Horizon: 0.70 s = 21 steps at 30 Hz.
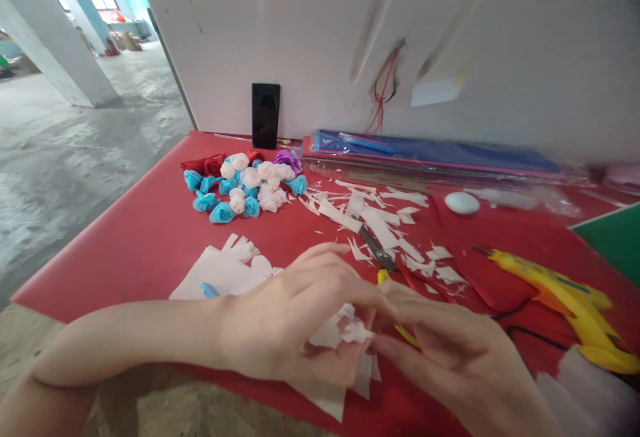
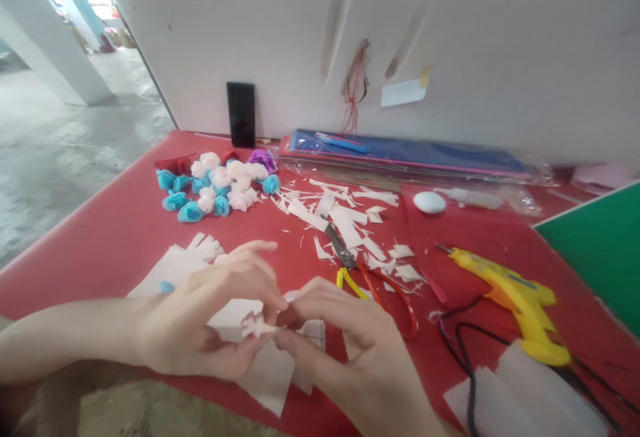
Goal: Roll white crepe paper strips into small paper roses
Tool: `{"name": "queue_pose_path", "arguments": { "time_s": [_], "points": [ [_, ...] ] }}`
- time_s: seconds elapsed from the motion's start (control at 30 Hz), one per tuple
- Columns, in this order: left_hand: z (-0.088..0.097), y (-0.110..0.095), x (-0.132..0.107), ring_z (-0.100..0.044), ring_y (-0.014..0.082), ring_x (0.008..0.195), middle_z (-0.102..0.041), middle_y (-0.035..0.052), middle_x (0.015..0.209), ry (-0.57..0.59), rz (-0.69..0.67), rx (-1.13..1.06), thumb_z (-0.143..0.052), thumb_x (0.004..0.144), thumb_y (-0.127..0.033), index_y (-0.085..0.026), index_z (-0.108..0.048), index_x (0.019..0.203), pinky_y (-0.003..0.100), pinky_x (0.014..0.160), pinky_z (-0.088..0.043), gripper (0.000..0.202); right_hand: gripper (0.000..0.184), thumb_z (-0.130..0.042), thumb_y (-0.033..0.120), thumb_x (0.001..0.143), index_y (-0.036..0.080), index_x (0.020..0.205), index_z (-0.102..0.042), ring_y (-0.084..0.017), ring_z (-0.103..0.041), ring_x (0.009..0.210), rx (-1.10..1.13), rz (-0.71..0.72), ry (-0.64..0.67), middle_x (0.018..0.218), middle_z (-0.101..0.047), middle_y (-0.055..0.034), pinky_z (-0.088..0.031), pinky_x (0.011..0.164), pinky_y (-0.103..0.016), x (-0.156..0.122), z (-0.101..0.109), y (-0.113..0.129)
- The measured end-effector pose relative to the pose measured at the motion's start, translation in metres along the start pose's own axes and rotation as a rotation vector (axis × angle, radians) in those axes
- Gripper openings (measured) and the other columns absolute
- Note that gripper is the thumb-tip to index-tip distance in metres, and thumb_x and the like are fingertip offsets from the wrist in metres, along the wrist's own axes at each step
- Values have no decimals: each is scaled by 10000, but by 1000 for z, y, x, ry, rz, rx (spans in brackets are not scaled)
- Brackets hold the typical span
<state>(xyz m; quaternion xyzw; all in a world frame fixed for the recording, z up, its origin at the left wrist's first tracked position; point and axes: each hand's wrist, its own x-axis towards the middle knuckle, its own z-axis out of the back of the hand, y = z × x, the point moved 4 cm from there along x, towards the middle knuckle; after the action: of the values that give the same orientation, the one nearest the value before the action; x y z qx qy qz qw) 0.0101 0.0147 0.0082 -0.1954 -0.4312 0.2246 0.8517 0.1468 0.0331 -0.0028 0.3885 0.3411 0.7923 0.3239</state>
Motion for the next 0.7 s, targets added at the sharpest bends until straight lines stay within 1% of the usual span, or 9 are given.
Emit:
{"name": "queue_pose_path", "arguments": {
  "time_s": [0.07,0.1,0.2,0.27,0.37,0.47,0.57,0.63,0.7],
  "points": [
    [0,0,0,-539,112,729,-594,48,746,5,-25,12,-482,737,-81,-90,-458,924,267,794,-460,189,80,-627,210,709,217,631,-612,-148,-650,538,71,-129,141,582,-661,20,-545,483,-187,0,-3,-8],
    [0,0,1,-539,113,732,-599,53,746,11,-42,16,-481,734,-76,-83,-462,923,259,789,-463,190,93,-618,214,718,206,625,-620,-147,-647,537,115,-167,200,582,-658,16,-539,482,-183,0,-4,-11],
    [0,-1,3,-539,119,756,-623,77,783,45,-95,14,-482,736,-62,-62,-468,921,260,804,-465,186,136,-571,193,748,193,627,-634,-118,-627,522,265,-218,336,584,-637,27,-510,477,-151,0,-8,-17],
    [0,-1,4,-535,122,767,-631,78,788,74,-113,5,-493,743,-61,-55,-471,922,257,810,-464,181,159,-556,165,754,199,622,-637,-101,-625,536,358,-252,389,580,-622,47,-497,501,-131,-1,-11,-21],
    [0,0,4,-534,122,754,-631,54,743,114,-107,-13,-495,747,-59,-57,-473,918,254,804,-464,172,175,-573,168,751,207,597,-646,-94,-632,569,465,-297,381,566,-611,63,-490,531,-126,-1,-15,-26],
    [-1,2,3,-541,119,749,-633,46,730,145,-96,-43,-483,759,-53,-58,-462,932,269,830,-450,175,180,-599,240,751,204,580,-640,-91,-622,572,500,-293,393,587,-613,56,-490,530,-148,2,-18,-28],
    [-4,4,2,-541,124,798,-642,57,764,155,-82,-50,-477,769,-39,-51,-442,987,272,850,-436,222,310,-560,367,779,199,522,-601,-73,-577,522,503,-203,374,560,-593,54,-481,498,-160,7,-17,-30],
    [-5,4,3,-533,128,826,-640,66,804,139,-77,-33,-470,769,-33,-44,-422,1031,281,854,-433,267,315,-551,405,775,208,538,-615,-68,-546,491,506,-138,328,549,-588,58,-467,471,-161,9,-15,-34],
    [-2,4,5,-528,132,837,-621,74,837,104,-79,13,-457,748,-21,-43,-404,1058,316,880,-423,315,278,-563,416,762,221,588,-656,-72,-530,479,525,-95,306,551,-591,53,-452,458,-171,10,-14,-40]
  ]
}}
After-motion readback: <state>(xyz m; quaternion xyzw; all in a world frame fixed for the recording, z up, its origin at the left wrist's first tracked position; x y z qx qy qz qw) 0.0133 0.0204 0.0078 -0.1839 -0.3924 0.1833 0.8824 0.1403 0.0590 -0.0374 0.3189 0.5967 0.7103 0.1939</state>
